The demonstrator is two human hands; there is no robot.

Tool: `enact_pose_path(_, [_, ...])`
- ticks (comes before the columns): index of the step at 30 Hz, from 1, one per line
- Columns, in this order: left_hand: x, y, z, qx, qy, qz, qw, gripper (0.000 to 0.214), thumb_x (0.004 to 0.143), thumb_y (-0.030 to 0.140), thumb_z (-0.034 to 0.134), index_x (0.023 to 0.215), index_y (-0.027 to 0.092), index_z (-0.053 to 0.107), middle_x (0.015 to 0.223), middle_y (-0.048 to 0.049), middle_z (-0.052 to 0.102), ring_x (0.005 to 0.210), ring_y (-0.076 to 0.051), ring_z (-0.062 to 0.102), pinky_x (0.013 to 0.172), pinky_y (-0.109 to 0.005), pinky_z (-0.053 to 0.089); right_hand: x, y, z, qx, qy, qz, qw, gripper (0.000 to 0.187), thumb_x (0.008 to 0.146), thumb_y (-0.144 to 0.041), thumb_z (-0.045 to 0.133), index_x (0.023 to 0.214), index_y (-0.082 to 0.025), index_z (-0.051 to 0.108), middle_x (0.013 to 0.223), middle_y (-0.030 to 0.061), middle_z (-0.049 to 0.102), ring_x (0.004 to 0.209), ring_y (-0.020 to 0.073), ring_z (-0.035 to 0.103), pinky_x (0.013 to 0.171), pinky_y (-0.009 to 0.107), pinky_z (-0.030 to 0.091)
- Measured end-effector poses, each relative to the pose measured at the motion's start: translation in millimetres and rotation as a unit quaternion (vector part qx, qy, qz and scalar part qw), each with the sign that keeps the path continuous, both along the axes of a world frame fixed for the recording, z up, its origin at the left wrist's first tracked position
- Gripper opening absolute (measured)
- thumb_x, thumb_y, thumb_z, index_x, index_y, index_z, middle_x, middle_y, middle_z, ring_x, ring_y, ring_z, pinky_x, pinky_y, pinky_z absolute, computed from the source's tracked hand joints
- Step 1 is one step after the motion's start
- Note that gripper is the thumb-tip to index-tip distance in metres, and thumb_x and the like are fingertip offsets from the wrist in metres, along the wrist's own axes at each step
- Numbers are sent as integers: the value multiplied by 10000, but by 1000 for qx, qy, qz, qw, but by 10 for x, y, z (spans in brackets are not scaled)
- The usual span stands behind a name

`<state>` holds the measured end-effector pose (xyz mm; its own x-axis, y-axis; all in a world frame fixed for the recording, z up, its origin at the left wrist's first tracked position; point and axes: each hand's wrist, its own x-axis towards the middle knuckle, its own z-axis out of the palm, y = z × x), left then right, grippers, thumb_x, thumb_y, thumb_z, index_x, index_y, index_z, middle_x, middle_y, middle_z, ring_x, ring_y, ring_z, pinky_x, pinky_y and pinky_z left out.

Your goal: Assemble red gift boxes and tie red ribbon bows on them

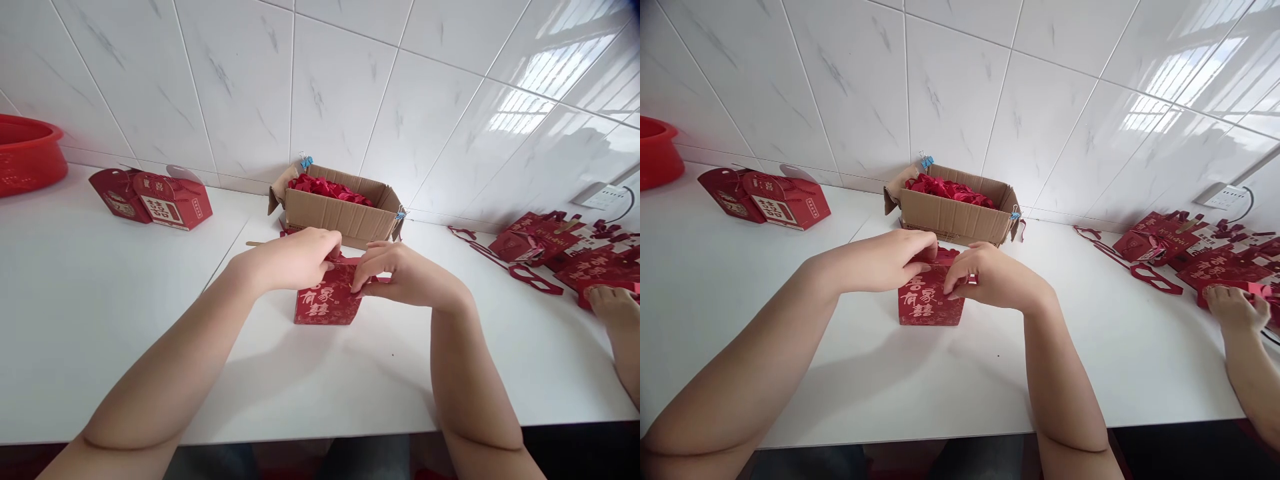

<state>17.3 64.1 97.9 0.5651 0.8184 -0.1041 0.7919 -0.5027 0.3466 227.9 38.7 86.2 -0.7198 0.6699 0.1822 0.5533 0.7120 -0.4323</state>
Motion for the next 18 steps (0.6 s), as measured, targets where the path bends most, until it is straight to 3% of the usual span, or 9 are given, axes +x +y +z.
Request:
enact_pose_path(3, [6, 26, -9, -5, -4, 20, 1000, 253, 838, 258, 500, 1073, 248, 592, 1007, -50, 693, 719, -191, 636, 556, -278, 397, -2, 0, 1, 41, 3, -5, 999, 168, 809, -85, 644, 782, -228, 726, 807, -30, 745, 664, 108, 583, 950, 382, 432])
enact_pose_path(8, [16, 66, -28, -8, -21, 16, 1000, 236, 836, 238, 488, 965, 248, 686, 972, -42, 719, 731, -183, 649, 567, -271, 406, -56, 27, -24, 67, 43, -19, 997, 195, 789, -45, 636, 794, -213, 736, 777, -4, 731, 689, 122, 602, 697, 282, 484])
enact_pose_path(13, [11, 74, -32, -10, -35, 7, 999, 266, 853, 236, 461, 986, 254, 690, 938, -38, 720, 719, -177, 644, 541, -261, 388, -86, 36, -58, 52, 43, -43, 997, 221, 792, -41, 618, 808, -221, 744, 793, 9, 716, 748, 138, 625, 689, 281, 517])
enact_pose_path(15, [4, 71, -30, -14, -38, 2, 999, 274, 859, 237, 451, 997, 249, 687, 940, -43, 720, 709, -177, 637, 542, -264, 384, -49, 31, -59, 50, 58, -61, 995, 186, 798, -89, 637, 807, -235, 752, 912, 40, 703, 902, 178, 632, 729, 304, 540])
enact_pose_path(18, [-4, 65, -25, -17, -33, -2, 999, 272, 867, 254, 443, 997, 244, 681, 917, -45, 717, 653, -170, 610, 521, -272, 364, 45, 27, -42, 38, 74, -97, 992, 110, 788, -190, 683, 792, -263, 764, 1265, 65, 585, 1173, 251, 554, 783, 345, 559])
